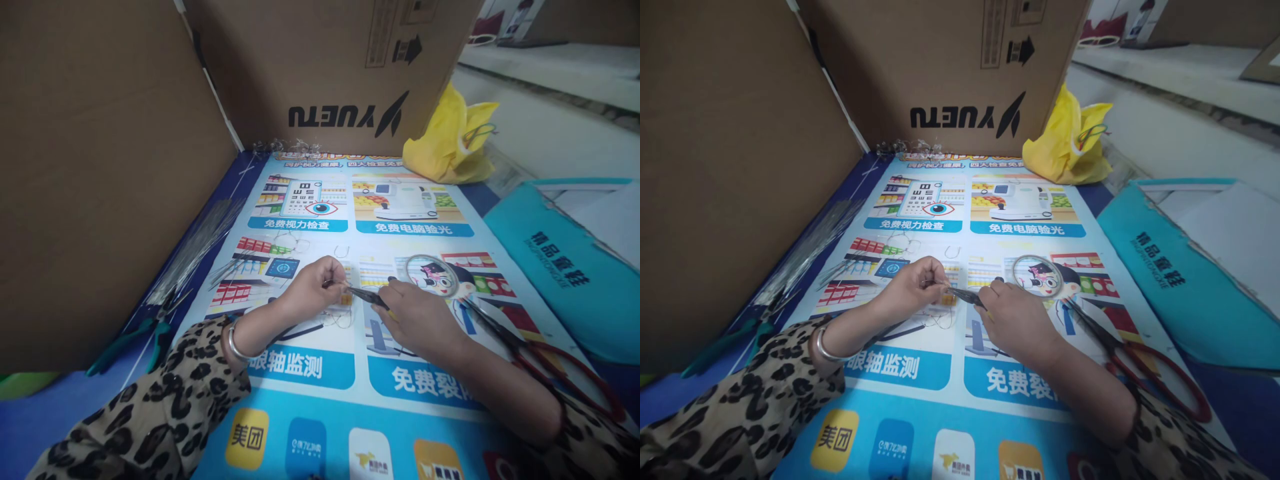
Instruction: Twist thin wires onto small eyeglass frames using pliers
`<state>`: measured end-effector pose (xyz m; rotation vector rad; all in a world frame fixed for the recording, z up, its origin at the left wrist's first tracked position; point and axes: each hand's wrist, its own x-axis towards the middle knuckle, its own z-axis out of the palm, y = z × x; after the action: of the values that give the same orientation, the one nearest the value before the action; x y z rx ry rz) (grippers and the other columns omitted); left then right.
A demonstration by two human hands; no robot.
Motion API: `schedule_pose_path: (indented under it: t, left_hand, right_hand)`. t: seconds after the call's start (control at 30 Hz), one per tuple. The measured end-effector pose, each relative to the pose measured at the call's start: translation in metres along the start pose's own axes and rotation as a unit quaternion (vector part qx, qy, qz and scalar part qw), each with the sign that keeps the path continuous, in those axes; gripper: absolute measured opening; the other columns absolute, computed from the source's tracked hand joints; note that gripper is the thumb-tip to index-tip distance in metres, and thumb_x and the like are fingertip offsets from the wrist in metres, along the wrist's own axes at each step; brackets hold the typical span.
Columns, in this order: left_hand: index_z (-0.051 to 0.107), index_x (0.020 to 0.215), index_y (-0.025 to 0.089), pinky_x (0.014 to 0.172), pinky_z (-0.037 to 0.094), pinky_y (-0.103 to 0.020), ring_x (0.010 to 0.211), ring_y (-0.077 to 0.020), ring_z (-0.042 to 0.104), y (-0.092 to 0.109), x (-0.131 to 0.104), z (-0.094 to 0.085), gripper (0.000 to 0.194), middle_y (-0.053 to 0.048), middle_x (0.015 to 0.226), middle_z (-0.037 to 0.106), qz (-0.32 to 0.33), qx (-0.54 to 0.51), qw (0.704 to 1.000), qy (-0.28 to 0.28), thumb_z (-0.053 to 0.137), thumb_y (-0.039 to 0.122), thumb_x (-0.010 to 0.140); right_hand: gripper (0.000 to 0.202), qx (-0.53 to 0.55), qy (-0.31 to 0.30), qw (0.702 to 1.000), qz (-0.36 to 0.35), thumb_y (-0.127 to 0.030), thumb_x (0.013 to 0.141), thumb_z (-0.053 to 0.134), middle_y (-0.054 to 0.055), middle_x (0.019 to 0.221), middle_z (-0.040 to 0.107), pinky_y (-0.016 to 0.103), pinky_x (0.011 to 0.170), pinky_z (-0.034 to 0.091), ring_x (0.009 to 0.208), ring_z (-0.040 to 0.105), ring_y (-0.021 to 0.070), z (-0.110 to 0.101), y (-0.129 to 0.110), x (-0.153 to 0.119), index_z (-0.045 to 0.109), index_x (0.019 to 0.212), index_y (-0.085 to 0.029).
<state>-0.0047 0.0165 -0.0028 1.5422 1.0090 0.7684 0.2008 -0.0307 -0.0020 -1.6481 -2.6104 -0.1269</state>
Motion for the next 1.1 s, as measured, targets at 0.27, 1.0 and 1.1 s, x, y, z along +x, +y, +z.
schedule_pose_path:
  t: [0.27,1.0,1.1]
  left_hand:
    - [0.047,0.078,0.018,0.05,0.034,-0.019,0.053,-0.0067,0.048,-0.0001,-0.0002,-0.001,0.011,0.005,0.063,0.05,-0.011,0.005,1.0,-0.008,0.057,0.019,0.073]
    - [0.045,0.078,0.018,0.045,0.038,-0.018,0.047,-0.0058,0.048,0.0018,0.003,-0.0017,0.016,0.006,0.061,0.05,-0.05,-0.045,0.998,-0.011,0.059,0.024,0.074]
    - [0.045,0.077,0.018,0.045,0.039,-0.019,0.046,-0.0054,0.048,0.0023,0.0033,-0.0018,0.017,0.006,0.063,0.05,-0.046,-0.065,0.997,0.019,0.061,0.023,0.072]
  right_hand:
    - [0.021,0.005,-0.002,1.0,-0.001,-0.033,0.089,0.042,0.009,0.093,0.062,0.027,0.06,0.037,0.082,0.058,0.0197,-0.0003,0.0003,-0.001,0.056,0.088,-0.018]
    - [0.022,0.06,-0.024,0.997,0.03,-0.036,0.089,0.041,0.006,0.089,0.061,0.026,0.058,0.035,0.083,0.057,0.0203,-0.0037,0.0016,0.0028,0.055,0.09,-0.018]
    - [0.023,0.099,-0.008,0.994,0.045,-0.038,0.088,0.042,0.006,0.088,0.061,0.026,0.059,0.037,0.081,0.057,0.0189,-0.0013,0.0086,0.0033,0.055,0.088,-0.018]
